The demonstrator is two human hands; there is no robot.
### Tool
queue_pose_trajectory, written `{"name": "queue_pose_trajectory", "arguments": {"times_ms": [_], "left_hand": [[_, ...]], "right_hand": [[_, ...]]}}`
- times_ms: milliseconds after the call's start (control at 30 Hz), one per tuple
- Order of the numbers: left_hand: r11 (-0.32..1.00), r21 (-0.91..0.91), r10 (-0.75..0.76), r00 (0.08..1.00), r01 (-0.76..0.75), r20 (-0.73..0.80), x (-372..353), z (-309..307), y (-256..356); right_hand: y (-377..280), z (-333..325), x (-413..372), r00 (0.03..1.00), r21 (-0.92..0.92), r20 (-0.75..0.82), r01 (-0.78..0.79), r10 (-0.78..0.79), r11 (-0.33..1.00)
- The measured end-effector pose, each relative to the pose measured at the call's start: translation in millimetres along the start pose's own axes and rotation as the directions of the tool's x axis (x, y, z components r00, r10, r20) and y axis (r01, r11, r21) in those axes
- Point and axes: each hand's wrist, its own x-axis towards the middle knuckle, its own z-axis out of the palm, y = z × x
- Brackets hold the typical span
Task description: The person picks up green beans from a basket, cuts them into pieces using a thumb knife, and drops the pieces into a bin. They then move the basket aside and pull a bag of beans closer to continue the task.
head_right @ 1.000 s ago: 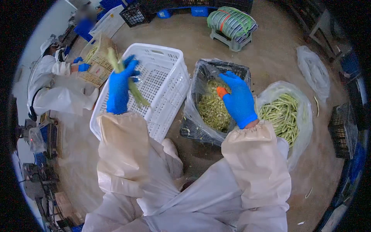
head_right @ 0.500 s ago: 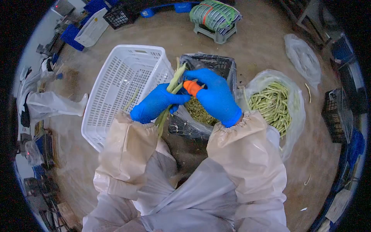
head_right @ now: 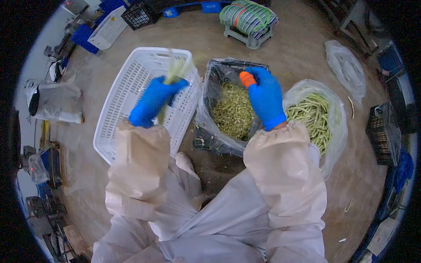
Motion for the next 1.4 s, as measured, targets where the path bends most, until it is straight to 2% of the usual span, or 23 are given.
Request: {"name": "queue_pose_trajectory", "arguments": {"times_ms": [33,67,133,200,233,300,333,400,433,467,500,533,600,667,700,833,933,967,1067,1133,1200,1300,1400], "left_hand": [[0.997,-0.044,0.056,0.985,-0.064,-0.163,6.0,-17.0,-4.3],[0.999,0.025,0.047,0.955,-0.041,-0.294,1.0,-36.2,2.7],[0.993,0.112,0.088,0.902,-0.045,-0.422,10.1,-84.4,-18.3],[0.984,0.180,0.094,0.892,-0.015,-0.443,-6.4,-115.5,-32.7],[0.956,0.289,0.178,0.887,-0.053,-0.426,-8.2,-134.9,-61.5],[0.836,0.530,0.129,0.885,0.146,-0.448,-27.6,-152.4,-113.9],[0.724,0.646,0.081,0.901,0.240,-0.425,-44.5,-152.4,-139.3],[0.724,0.628,0.044,0.889,0.287,-0.457,-85.5,-141.9,-196.4],[0.829,0.491,-0.027,0.897,0.267,-0.441,-113.7,-129.9,-202.2],[0.788,0.509,-0.049,0.860,0.346,-0.509,-139.0,-113.6,-199.8],[0.824,0.487,0.017,0.847,0.289,-0.532,-157.6,-109.6,-225.3],[0.820,0.487,0.017,0.838,0.300,-0.545,-177.1,-101.3,-235.5],[0.795,0.464,-0.080,0.825,0.391,-0.559,-206.8,-82.4,-225.2],[0.731,0.549,-0.045,0.831,0.406,-0.554,-222.2,-70.9,-225.7],[0.800,0.502,0.036,0.808,0.329,-0.588,-222.6,-67.0,-235.7],[0.737,0.627,0.177,0.823,0.253,-0.540,-207.9,-65.0,-247.2],[0.723,0.657,0.213,0.836,0.214,-0.506,-183.7,-68.0,-247.1],[0.758,0.613,0.202,0.814,0.223,-0.545,-167.3,-67.3,-249.6],[0.689,0.684,0.201,0.845,0.238,-0.496,-108.3,-64.4,-239.1],[0.763,0.602,0.033,0.917,0.234,-0.398,-71.2,-54.1,-227.9],[0.809,0.562,0.050,0.931,0.175,-0.362,-27.5,-44.6,-216.8],[0.855,0.507,0.040,0.961,0.108,-0.274,46.8,-33.8,-220.5],[0.855,0.517,0.087,0.968,0.048,-0.234,60.7,-10.3,-193.1]], "right_hand": [[-0.9,-0.7,0.2,1.000,-0.026,0.017,0.019,-0.019,0.999],[-2.3,-2.7,-0.6,0.999,-0.054,0.032,0.040,-0.038,0.998],[-4.1,-2.8,-4.6,0.999,-0.038,0.042,-0.011,0.012,0.999],[-6.0,-4.4,-8.5,0.998,-0.053,0.054,-0.023,0.026,0.998],[-7.7,-4.2,-10.6,0.998,-0.075,0.062,-0.007,0.012,0.997],[-14.2,-1.8,-14.9,0.996,-0.092,0.088,0.017,-0.009,0.996],[-17.5,-2.6,-15.6,0.995,-0.090,0.102,0.028,-0.019,0.996],[-23.8,-6.5,-15.6,0.993,-0.105,0.113,0.047,-0.035,0.993],[-26.3,-8.1,-16.4,0.992,-0.120,0.117,0.050,-0.036,0.991],[-29.5,-8.5,-18.3,0.991,-0.133,0.128,0.055,-0.038,0.990],[-32.2,-9.9,-19.3,0.991,-0.140,0.127,0.064,-0.047,0.988],[-34.9,-12.3,-20.9,0.990,-0.144,0.131,0.074,-0.055,0.987],[-42.4,-14.2,-23.5,0.985,-0.154,0.167,0.071,-0.045,0.986],[-48.4,-19.6,-26.4,0.976,-0.183,0.216,0.045,-0.004,0.982],[-49.4,-20.7,-28.6,0.974,-0.196,0.227,0.033,0.012,0.980],[-47.4,-23.3,-41.5,0.972,-0.112,0.235,0.033,-0.006,0.993],[-42.5,-20.0,-47.4,0.973,-0.115,0.232,0.022,0.006,0.993],[-41.3,-18.4,-46.5,0.972,-0.145,0.234,0.032,0.002,0.989],[-49.8,-16.4,-46.9,0.964,-0.194,0.266,0.077,-0.023,0.978],[-48.3,-8.0,-71.4,0.958,-0.230,0.274,0.152,-0.086,0.961],[-45.8,-5.5,-78.6,0.955,-0.264,0.269,0.196,-0.123,0.944],[-44.5,-5.8,-86.7,0.963,-0.305,0.251,0.171,-0.094,0.937],[-44.1,-5.8,-93.2,0.972,-0.285,0.220,0.140,-0.078,0.948]]}}
